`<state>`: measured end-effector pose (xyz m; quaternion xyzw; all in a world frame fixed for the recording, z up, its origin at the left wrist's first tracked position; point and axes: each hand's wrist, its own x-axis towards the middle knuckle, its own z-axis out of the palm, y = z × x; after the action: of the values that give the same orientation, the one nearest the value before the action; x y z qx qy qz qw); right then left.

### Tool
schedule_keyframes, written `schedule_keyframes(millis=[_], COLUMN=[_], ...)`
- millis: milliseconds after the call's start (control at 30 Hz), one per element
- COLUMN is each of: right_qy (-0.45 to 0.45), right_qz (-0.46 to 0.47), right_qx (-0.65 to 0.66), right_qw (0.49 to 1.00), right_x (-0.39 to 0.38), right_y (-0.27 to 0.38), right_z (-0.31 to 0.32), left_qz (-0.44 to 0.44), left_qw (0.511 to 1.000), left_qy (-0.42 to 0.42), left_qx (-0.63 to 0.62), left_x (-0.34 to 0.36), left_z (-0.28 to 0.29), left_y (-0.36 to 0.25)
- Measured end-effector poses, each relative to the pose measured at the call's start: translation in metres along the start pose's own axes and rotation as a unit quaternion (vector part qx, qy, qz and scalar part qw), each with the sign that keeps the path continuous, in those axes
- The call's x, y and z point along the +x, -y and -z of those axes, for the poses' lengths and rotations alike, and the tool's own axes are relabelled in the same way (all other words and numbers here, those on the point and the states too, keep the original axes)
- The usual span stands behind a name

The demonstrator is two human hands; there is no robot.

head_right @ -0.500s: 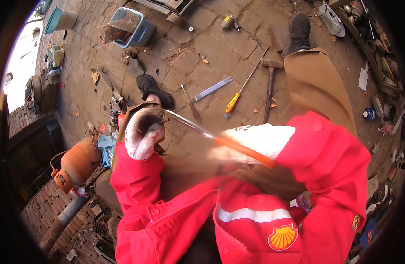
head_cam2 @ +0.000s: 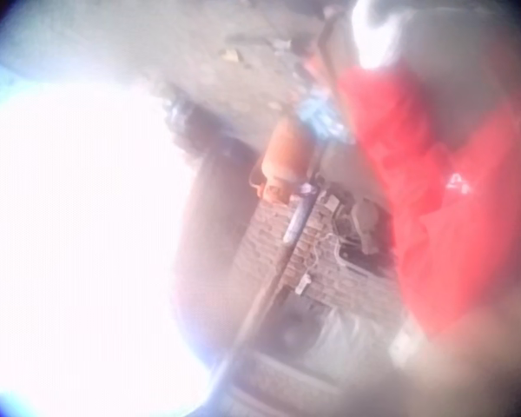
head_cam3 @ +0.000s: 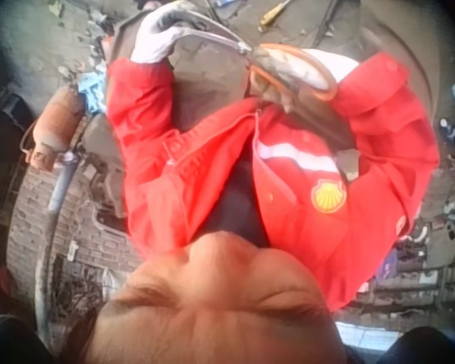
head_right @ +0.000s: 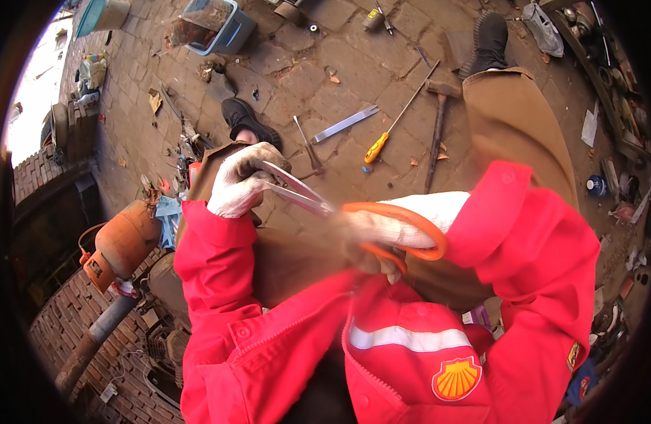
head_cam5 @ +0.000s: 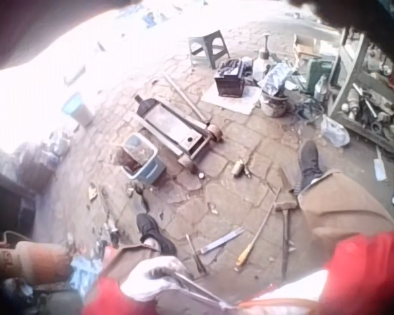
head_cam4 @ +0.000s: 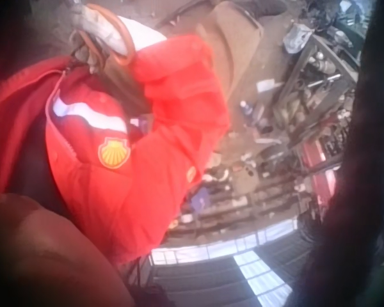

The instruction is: The person sits on the ground and uses shears to cut a small metal strip, then repeatedly bends and twists the strip by hand. The person continues to manipulate the metal piece, bending it into a curved shape.

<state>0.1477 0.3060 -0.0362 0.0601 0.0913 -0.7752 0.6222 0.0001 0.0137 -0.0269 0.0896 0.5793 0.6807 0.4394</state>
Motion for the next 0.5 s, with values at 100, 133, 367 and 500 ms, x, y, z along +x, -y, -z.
schedule_keyframes(millis=[100, 133, 367, 500], right_qy=[-0.075, -0.104, -0.149, -0.096], right_qz=[0.035, 0.041, 0.014, 0.038], right_qx=[-0.13, -0.147, -0.166, -0.149], right_qw=[0.988, 0.983, 0.975, 0.983], right_x=[-0.006, -0.009, -0.008, -0.007], right_y=[0.01, 0.011, 0.014, 0.014], right_z=[-0.014, -0.02, -0.029, -0.026], left_qz=[0.025, 0.023, 0.025, -0.018], left_qw=[0.999, 0.998, 0.994, 0.987], left_qy=[0.026, 0.044, 0.097, 0.127], left_qx=[0.032, 0.031, 0.038, 0.095], left_x=[0.002, 0.002, 0.004, 0.005], left_z=[0.004, 0.005, 0.007, 0.011], left_y=[-0.005, -0.005, -0.01, -0.015])
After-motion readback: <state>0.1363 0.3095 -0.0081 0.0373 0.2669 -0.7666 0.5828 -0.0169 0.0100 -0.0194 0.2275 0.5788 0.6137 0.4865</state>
